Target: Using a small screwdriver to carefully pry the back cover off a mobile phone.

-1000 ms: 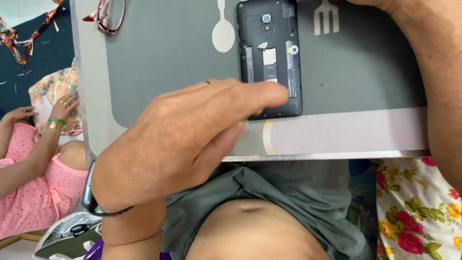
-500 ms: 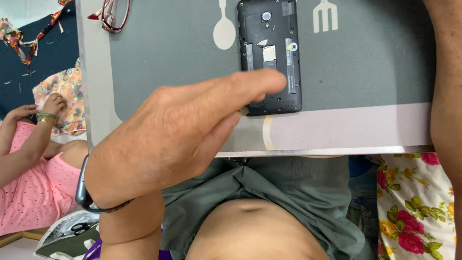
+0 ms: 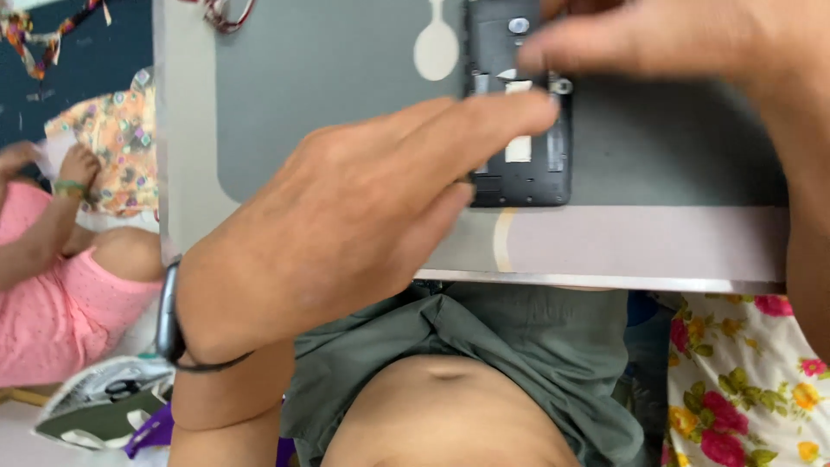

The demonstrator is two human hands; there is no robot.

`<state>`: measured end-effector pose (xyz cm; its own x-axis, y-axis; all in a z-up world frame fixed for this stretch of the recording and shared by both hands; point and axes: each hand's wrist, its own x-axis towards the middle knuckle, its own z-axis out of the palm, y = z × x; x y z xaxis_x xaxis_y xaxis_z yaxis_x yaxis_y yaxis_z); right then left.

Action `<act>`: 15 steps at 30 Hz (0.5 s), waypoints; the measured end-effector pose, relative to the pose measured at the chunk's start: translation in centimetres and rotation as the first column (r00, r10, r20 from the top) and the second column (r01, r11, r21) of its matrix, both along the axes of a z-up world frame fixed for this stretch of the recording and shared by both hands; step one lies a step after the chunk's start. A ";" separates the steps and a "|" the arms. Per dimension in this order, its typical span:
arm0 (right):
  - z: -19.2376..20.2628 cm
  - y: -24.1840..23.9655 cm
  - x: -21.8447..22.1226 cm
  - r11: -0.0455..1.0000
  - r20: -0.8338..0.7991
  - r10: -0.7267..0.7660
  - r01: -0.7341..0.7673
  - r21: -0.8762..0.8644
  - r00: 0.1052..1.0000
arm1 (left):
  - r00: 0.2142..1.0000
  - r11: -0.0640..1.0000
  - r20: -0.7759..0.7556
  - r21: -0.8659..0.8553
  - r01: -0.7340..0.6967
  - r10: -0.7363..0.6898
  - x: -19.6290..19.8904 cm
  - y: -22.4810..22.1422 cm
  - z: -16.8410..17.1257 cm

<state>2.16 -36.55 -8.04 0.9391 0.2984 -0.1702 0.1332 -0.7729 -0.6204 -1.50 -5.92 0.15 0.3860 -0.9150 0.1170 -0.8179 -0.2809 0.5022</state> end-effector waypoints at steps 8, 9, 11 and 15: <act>-1.1 2.2 -7.1 0.911 0.559 0.413 -0.337 -0.238 0.719 | 0.996 0.992 -0.055 -0.110 0.063 -0.069 0.0 -0.4 -0.5; -1.4 2.1 -7.7 0.914 0.541 0.400 -0.277 -0.298 0.740 | 0.998 0.994 -0.009 -0.086 0.060 -0.061 0.0 -0.8 -0.5; -1.6 2.3 -8.1 0.914 0.571 0.401 -0.273 -0.300 0.717 | 0.998 0.995 0.068 -0.096 0.016 -0.010 0.0 -1.1 -0.8; -1.5 2.6 -8.4 0.907 0.596 0.418 -0.283 -0.311 0.686 | 0.989 0.992 0.128 -0.109 -0.061 0.075 0.0 -1.8 -0.8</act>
